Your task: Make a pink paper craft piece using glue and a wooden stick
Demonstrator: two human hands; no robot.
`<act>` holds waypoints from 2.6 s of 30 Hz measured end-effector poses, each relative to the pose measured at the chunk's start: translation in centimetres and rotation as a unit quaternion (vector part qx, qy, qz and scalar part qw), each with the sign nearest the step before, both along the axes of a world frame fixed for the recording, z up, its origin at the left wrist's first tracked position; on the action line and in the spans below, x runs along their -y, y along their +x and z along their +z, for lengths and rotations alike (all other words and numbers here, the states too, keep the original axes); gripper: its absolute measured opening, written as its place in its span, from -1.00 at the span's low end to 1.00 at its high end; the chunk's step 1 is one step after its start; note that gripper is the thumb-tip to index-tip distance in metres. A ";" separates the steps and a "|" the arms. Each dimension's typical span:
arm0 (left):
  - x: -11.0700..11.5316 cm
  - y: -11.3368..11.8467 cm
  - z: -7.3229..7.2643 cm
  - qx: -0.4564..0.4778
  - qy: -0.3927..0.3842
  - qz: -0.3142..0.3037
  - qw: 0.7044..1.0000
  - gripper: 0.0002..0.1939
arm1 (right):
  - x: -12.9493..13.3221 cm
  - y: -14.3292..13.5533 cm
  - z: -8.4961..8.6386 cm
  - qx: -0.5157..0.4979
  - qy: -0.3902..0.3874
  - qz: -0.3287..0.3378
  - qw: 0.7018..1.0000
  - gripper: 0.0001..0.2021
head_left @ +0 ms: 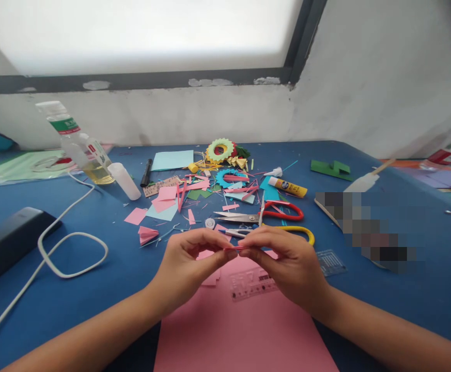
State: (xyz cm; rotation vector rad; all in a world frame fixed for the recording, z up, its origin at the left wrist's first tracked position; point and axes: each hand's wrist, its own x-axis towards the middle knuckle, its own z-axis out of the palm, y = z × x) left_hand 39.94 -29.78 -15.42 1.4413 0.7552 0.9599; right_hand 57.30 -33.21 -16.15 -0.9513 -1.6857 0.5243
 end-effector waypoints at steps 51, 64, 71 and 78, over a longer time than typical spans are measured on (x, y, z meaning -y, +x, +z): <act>-0.4 0.4 0.1 -0.026 -0.245 -0.149 0.958 -0.87 | 0.3 0.0 0.9 0.019 -0.086 0.022 0.996 -0.91; -0.1 0.0 0.4 -0.130 -0.029 -0.076 0.988 -0.85 | 0.3 0.2 0.7 0.025 -0.092 0.036 0.995 -0.98; 0.3 -0.4 0.4 -0.162 -0.004 -0.038 0.986 -0.80 | 0.1 0.4 0.6 0.016 -0.068 0.045 0.997 -0.93; 0.4 -0.5 0.6 -0.162 -0.010 -0.052 0.985 -0.80 | 0.2 0.4 0.6 -0.004 -0.103 0.051 0.993 -0.89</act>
